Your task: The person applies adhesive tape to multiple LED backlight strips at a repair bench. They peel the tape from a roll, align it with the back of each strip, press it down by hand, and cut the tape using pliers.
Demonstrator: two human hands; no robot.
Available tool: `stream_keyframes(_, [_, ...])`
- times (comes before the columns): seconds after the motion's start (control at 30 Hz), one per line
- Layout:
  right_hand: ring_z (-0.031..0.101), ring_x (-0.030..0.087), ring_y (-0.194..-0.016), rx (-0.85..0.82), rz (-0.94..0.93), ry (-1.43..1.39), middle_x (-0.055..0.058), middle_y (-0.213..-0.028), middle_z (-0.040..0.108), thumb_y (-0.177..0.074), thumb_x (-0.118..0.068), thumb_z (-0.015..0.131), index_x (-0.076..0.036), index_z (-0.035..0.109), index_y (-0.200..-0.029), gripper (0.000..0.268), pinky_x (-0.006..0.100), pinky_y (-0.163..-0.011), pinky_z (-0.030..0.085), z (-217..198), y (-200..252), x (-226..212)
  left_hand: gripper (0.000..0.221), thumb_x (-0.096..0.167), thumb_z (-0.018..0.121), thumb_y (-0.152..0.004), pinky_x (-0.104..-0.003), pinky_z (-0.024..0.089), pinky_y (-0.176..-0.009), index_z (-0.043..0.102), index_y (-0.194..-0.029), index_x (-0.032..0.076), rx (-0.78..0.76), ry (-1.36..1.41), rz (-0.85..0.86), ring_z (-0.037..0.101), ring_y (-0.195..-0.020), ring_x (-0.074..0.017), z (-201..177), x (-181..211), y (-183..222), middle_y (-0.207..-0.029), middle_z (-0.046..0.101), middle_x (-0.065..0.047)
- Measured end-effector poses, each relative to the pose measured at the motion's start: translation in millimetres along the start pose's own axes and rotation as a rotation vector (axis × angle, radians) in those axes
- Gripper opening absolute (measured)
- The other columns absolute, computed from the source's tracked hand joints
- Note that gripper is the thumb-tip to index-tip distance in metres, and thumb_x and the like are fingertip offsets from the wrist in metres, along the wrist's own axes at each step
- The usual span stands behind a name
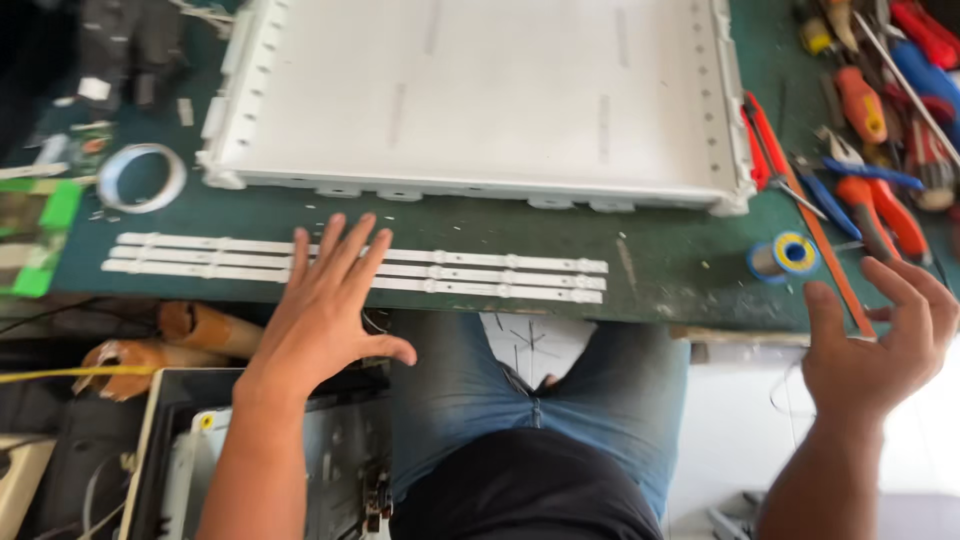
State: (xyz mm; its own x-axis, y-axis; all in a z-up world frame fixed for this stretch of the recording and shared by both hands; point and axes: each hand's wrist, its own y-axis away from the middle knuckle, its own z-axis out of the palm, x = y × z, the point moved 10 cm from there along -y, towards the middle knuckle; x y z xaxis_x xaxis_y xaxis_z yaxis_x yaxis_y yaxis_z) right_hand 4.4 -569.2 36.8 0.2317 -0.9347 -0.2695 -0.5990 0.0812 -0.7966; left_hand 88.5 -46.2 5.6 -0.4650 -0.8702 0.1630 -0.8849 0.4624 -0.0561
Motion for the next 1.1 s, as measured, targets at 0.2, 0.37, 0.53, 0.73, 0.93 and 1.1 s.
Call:
stream_keyframes(0.2, [0.069,0.042,-0.088,0.097,0.025,-0.228,0.026,-0.095,0.071,-0.105,0.019,0.066,0.012,0.067,-0.097,0.010,0.047,-0.083,0.056,-14.1,85.4,-49.8,0.096,0.049,0.081,-0.083,-0.056,0.030,-0.134,0.049,-0.161,0.003,0.228,-0.144,0.062,0.044,-0.157,-0.0329,-3.6,8.3,13.0,-0.169,0.048,-0.013])
stream_keyframes(0.37, [0.075,0.026,-0.100,-0.299,0.144,-0.331,0.015,-0.109,0.075,-0.095,-0.010,0.078,-0.004,0.076,-0.106,0.013,0.036,-0.092,0.062,57.3,164.6,-62.4,0.062,0.024,0.091,-0.086,-0.046,0.047,-0.123,0.071,-0.144,0.011,0.387,-0.217,0.093,0.065,-0.143,-0.0282,-14.9,15.8,23.1,-0.149,0.071,-0.006])
stream_keyframes(0.53, [0.045,0.030,-0.155,-0.719,0.310,-0.082,0.011,-0.157,0.058,-0.096,-0.043,0.072,-0.012,0.069,-0.139,0.052,0.050,-0.129,0.029,122.6,264.0,-25.9,0.049,-0.001,0.094,-0.087,-0.043,0.056,-0.110,0.079,-0.132,0.013,0.522,-0.191,0.176,0.072,-0.133,-0.0289,-25.9,28.4,36.1,-0.137,0.079,-0.004])
stream_keyframes(0.73, [0.044,0.029,-0.156,-0.693,0.399,-0.132,0.010,-0.154,0.060,-0.094,-0.040,0.076,-0.017,0.077,-0.125,0.039,0.052,-0.129,0.027,130.8,256.0,-16.7,0.026,0.006,0.061,-0.108,-0.040,0.059,-0.099,0.082,-0.124,0.009,0.549,-0.198,0.267,0.076,-0.125,-0.0255,-35.6,42.2,50.1,-0.130,0.080,-0.005])
stream_keyframes(0.93, [0.042,0.034,-0.156,-0.732,0.340,-0.231,0.010,-0.142,0.067,-0.095,-0.036,0.076,-0.013,0.080,-0.116,0.031,0.057,-0.131,0.023,149.9,248.4,-26.2,0.016,0.007,0.077,-0.101,-0.035,0.066,-0.091,0.085,-0.113,0.014,0.530,-0.209,0.102,0.079,-0.105,-0.0149,-68.9,35.9,37.4,-0.118,0.083,0.002])
stream_keyframes(1.1, [0.083,0.019,-0.101,-0.706,0.195,-0.752,0.003,-0.104,0.085,-0.095,-0.021,0.078,-0.014,0.080,-0.101,0.009,0.032,-0.092,0.061,120.4,147.9,-119.1,0.022,0.028,0.078,-0.111,-0.035,0.043,-0.058,0.088,-0.117,0.010,0.680,-0.136,-0.133,0.056,-0.061,-0.0165,-132.2,7.0,39.5,-0.081,0.074,-0.003])
